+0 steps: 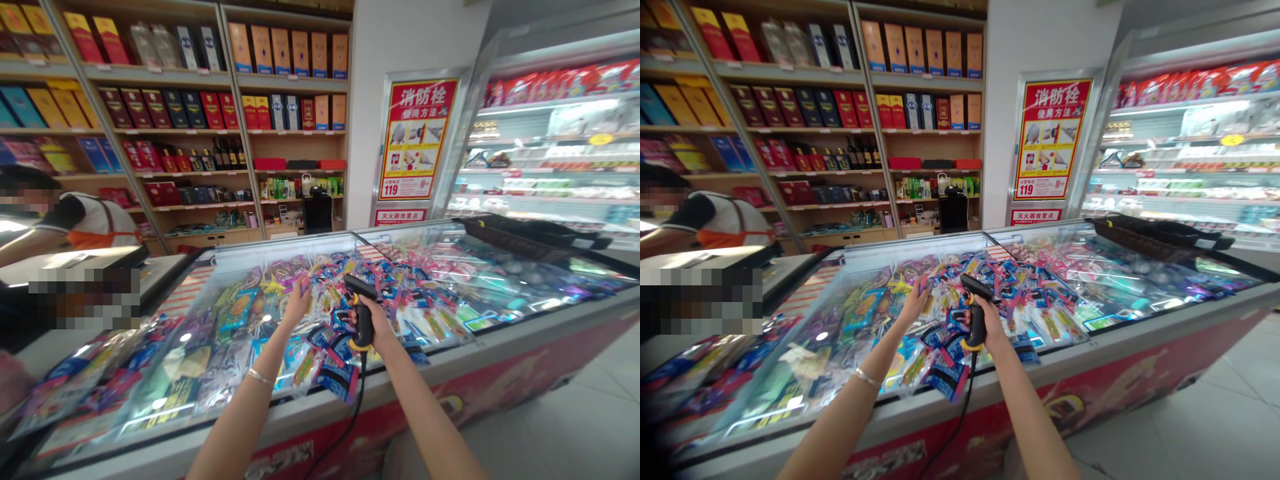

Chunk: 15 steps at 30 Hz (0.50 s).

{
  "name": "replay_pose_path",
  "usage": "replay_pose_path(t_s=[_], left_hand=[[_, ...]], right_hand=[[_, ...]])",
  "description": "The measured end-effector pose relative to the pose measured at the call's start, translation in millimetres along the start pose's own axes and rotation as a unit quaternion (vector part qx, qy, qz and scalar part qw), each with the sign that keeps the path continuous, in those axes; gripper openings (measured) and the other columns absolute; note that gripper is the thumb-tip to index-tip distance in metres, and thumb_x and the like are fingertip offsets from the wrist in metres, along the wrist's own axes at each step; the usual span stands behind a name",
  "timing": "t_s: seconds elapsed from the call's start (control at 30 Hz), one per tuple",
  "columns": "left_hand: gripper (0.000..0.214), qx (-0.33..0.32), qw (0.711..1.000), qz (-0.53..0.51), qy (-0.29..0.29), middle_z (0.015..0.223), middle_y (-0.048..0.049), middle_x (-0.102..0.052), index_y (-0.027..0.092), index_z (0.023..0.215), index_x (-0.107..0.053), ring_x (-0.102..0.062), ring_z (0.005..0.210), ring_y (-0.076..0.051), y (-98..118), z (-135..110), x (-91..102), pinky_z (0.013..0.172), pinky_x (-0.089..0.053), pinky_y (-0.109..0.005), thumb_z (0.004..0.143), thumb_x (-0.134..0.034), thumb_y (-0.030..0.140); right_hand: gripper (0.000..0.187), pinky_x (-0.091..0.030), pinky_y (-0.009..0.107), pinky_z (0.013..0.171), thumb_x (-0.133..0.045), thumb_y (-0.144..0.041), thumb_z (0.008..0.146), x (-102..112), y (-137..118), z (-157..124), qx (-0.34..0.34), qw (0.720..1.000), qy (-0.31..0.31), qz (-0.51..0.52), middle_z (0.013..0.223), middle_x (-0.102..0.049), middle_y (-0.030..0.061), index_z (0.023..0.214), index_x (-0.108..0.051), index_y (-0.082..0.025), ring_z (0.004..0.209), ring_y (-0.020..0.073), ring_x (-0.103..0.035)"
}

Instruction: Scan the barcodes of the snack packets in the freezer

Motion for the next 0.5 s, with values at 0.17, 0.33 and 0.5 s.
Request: replay_pose_path(t_s=[0.17,0.33,0.5], left_hand=[[0.027,0.156,0.924,-0.347,0.045,0.098,-0.0061,-0.068,0.020,0.107,-0.055,-0.067,0.082,-0.015,-10,10,22.9,0.081,-0.054,-0.037,0.081,-0.057,0.027],[0.017,0.214,0.799,-0.554,0.097,0.077,-0.0048,-0.068,0.014,0.092,-0.060,-0.066,0.071,-0.015,-9,9,49.8,0.077,-0.056,-0.035,0.078,-0.062,0.023],[0.031,0.201,0.800,-0.562,0.065,0.080,-0.0017,-0.068,0.020,0.111,-0.061,-0.063,0.064,-0.013,4,4,61.1,0.070,-0.056,-0.033,0.083,-0.056,0.032]], right_hand=[[0.028,-0.041,0.020,0.040,-0.072,-0.037,0.069,-28,-7,-3,0.030,0.998,-0.028,-0.046,0.053,-0.059,-0.0013,0.084,-0.060,-0.016,0.042,0.0099,-0.051],[0.029,-0.042,0.021,0.041,-0.071,-0.039,0.070,-71,-1,-1,0.040,0.984,-0.109,-0.139,0.055,-0.059,-0.0021,0.084,-0.059,-0.016,0.042,0.0093,-0.050],[0.025,-0.040,0.022,0.041,-0.068,-0.038,0.071,-106,6,-6,0.053,0.959,-0.146,-0.237,0.050,-0.056,-0.0036,0.077,-0.058,-0.017,0.040,0.0096,-0.049]])
Point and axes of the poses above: each hand's wrist, its own z-axis towards the middle knuckle, its own x-axis out of the back of the hand, y = z × x, the point moved 4 cm from there along z, towards the middle knuckle
